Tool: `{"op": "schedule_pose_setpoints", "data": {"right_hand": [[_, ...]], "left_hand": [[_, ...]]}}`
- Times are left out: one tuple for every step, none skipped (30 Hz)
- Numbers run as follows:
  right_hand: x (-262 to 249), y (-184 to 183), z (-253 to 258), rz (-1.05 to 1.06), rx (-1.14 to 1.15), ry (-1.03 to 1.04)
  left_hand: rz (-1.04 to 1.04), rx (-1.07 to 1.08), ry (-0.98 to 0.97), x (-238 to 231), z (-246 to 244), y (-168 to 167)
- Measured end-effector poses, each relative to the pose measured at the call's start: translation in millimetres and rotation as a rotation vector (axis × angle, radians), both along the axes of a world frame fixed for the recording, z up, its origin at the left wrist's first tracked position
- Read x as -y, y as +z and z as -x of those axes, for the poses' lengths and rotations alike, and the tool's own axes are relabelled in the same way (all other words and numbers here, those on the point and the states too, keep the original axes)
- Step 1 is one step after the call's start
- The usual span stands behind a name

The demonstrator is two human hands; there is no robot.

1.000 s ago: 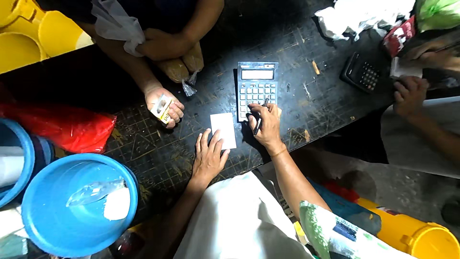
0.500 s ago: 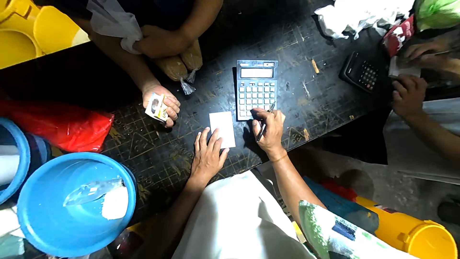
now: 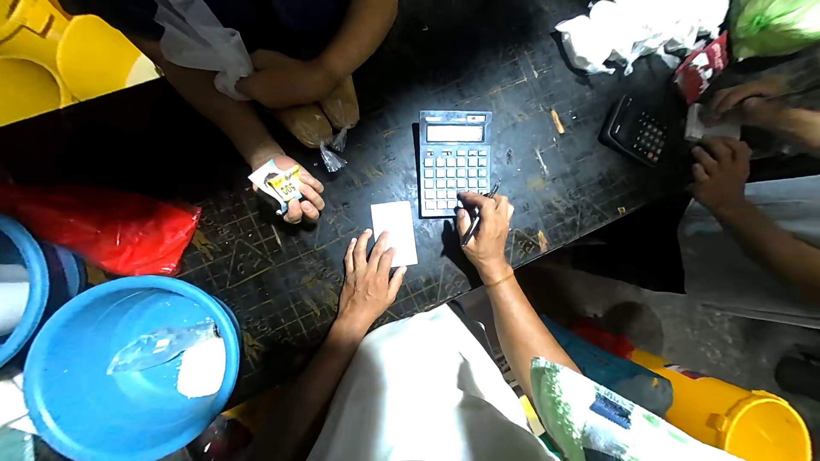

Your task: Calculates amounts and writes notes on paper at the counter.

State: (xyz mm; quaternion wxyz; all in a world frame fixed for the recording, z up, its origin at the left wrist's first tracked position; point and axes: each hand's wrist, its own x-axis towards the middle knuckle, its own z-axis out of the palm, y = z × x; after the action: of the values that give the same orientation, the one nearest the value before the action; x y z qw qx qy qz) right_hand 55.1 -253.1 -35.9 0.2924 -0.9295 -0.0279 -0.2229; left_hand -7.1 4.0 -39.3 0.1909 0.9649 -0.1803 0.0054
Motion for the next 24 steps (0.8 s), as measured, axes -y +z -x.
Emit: {"op": "schedule_pose_setpoints", "data": {"right_hand": [[0.4,0.8,1.2,-0.002,0.01,0.007],[0.2,1.3,3.4,-0.013,0.025,0.02],[0.0,0.9,7.0,-0.029,0.044,0.037],[0.1,-0.3,10.7,-0.047,0.06,0.054],[0.5,-1.7,13.8,-0.06,0.075,0.063],[1.0,-3.1,16.4,-0.071,0.088,0.074],[1.0,-4.6,18.6,-0.08,0.095,0.083],[0.3,-5.9,20.7,-0.086,0.096,0.089],[-0.5,-6.9,22.5,-0.091,0.096,0.091],[-0.9,-7.2,23.6,-0.095,0.095,0.088],[-0.8,-7.0,24.3,-0.096,0.096,0.084],[-0.4,-6.8,24.9,-0.097,0.095,0.082],[0.3,-6.8,25.3,-0.098,0.098,0.082],[0.9,-6.7,25.3,-0.1,0.101,0.083],[1.1,-6.6,25.2,-0.102,0.1,0.084],[1.0,-6.7,25.2,-0.103,0.099,0.085],[0.7,-6.7,25.4,-0.105,0.096,0.086],[0.5,-6.8,25.5,-0.107,0.092,0.084],[0.5,-6.8,25.2,-0.111,0.09,0.083],[0.4,-6.6,24.8,-0.113,0.091,0.08],[0.3,-6.3,24.9,-0.113,0.092,0.077],[0.4,-5.7,25.0,-0.113,0.092,0.073],[0.5,-4.9,24.9,-0.114,0.092,0.071],[0.7,-3.9,25.0,-0.115,0.092,0.069]], "left_hand": [[0.002,-0.002,0.002,0.1,-0.4,0.1],[0.006,0.001,0.005,0.3,-0.7,-0.3],[0.009,0.003,0.006,0.3,-0.1,-0.4],[0.013,0.004,0.005,0.5,0.1,-0.7],[0.018,0.008,0.004,1.0,-0.5,-1.4],[0.022,0.008,0.005,1.5,-1.2,-2.0],[0.023,0.007,0.008,1.5,-1.4,-2.2],[0.024,0.0,0.013,1.0,-0.8,-1.6],[0.025,-0.001,0.016,0.5,-0.2,-1.1],[0.027,0.0,0.017,0.3,-0.3,-0.8],[0.026,-0.002,0.015,0.3,-0.5,-0.4],[0.02,-0.01,0.009,0.4,-0.7,0.1],[0.016,-0.014,0.001,0.4,-1.0,0.6],[0.012,-0.017,-0.004,0.5,-1.3,0.8],[0.008,-0.017,-0.005,0.6,-1.5,0.8],[0.007,-0.012,-0.005,0.5,-1.5,0.7],[0.007,-0.012,-0.003,0.3,-1.2,1.0],[0.008,-0.014,0.0,0.3,-1.0,1.3],[0.009,-0.016,0.005,0.4,-1.0,1.4],[0.012,-0.015,0.007,0.6,-1.0,1.5],[0.016,-0.013,0.006,0.6,-1.0,1.5],[0.02,-0.009,0.004,0.7,-1.2,1.4],[0.023,-0.006,0.004,0.8,-1.6,1.4],[0.03,-0.003,0.007,0.9,-1.8,1.3]]}}
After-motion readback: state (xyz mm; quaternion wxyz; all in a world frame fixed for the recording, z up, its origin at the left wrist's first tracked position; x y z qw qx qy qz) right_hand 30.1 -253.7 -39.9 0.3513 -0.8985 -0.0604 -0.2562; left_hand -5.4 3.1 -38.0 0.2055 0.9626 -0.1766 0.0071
